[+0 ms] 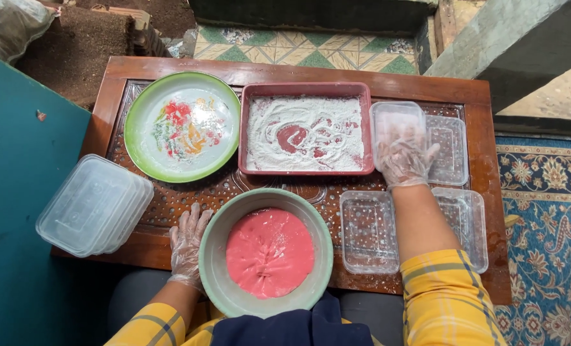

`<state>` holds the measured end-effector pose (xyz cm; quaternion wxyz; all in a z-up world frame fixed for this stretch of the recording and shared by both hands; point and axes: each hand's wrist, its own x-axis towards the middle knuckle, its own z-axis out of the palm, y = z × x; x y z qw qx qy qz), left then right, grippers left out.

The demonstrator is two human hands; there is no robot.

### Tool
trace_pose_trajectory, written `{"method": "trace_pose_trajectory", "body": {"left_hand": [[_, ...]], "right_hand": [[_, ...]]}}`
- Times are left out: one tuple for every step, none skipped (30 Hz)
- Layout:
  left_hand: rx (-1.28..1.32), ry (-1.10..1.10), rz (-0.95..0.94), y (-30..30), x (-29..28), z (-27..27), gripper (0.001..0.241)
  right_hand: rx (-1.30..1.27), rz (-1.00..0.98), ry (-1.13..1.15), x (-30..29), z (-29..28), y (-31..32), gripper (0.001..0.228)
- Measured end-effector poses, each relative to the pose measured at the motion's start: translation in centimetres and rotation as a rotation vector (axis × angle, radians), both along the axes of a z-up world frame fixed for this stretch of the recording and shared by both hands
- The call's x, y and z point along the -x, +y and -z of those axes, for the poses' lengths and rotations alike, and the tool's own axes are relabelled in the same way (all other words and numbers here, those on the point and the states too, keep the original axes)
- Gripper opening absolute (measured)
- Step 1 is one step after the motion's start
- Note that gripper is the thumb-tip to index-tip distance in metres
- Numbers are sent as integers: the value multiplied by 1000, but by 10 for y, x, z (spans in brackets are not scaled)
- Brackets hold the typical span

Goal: The person is shaping pink dough into small balls by rolling them between their gloved hands and then placing them into containers and a tray with flour.

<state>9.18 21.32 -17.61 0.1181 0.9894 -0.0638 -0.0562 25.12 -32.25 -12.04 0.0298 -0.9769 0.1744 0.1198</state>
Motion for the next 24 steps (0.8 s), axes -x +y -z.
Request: {"method": "trace_pose_trajectory", "body": {"left_hand": [[24, -12, 3, 1, 1, 0, 92], [52, -32, 4, 0, -3, 2, 89], [53, -36, 4, 0, -2, 0, 89], [50, -22, 5, -1, -1, -2, 91], [46, -8, 6, -1, 0, -3, 93], [47, -2, 4, -7, 0, -19, 93], [25, 93, -24, -13, 0, -34, 95], [2, 183, -50, -19, -3, -50, 99], [3, 184, -49, -15, -2, -43, 99], [7, 182, -47, -12, -3, -35, 98], [12, 181, -45, -8, -4, -28, 98], [12, 179, -45, -9, -4, -29, 98], [18, 182, -49, -9, -4, -30, 98], [24, 185, -54, -10, -4, -31, 98], [25, 183, -56, -10, -6, -32, 98], [14, 174, -48, -11, -5, -32, 97], [2, 164, -41, -11, -4, -33, 95], [4, 170, -37, -11, -2, -33, 95], [14, 178, -37, -11, -1, -34, 95], [27, 173, -42, -10, -5, -34, 95], [29, 166, -42, -9, -7, -28, 95], [11, 166, -44, -7, -6, -23, 96], [-8, 166, -47, -5, -5, -16, 96], [-8, 169, -46, -6, -3, -18, 96]], "right_hand": [[-17, 63, -10, 1, 6, -5, 67], [-31, 124, -29, -4, 11, -12, 66], [-30, 124, -32, -1, 11, -13, 66], [-34, 123, -53, 3, 11, -13, 69], [-38, 122, -74, 6, 11, -13, 73], [-37, 121, -68, 2, 49, -20, 73], [291, 165, -320, -3, 87, -27, 61], [620, 218, -575, -9, 124, -34, 53], [621, 218, -574, -3, 124, -52, 53], [429, 11, -542, 1, 124, -69, 60], [234, -191, -501, 6, 124, -87, 67], [234, -191, -502, 7, 123, -86, 67], [240, -203, -524, 7, 122, -85, 66], [246, -217, -548, 6, 121, -84, 65], [246, -219, -549, 2, 119, -82, 65], [256, -238, -577, 2, 119, -80, 63], [265, -257, -605, 2, 118, -78, 61], [267, -255, -599, 4, 118, -76, 61], [278, -270, -625, 7, 116, -75, 59], [291, -288, -664, 0, 113, -73, 57], [294, -288, -670, -2, 110, -73, 57], [304, -306, -706, -1, 108, -72, 54], [315, -325, -741, -1, 106, -71, 52], [314, -325, -738, -2, 105, -72, 52]]}}
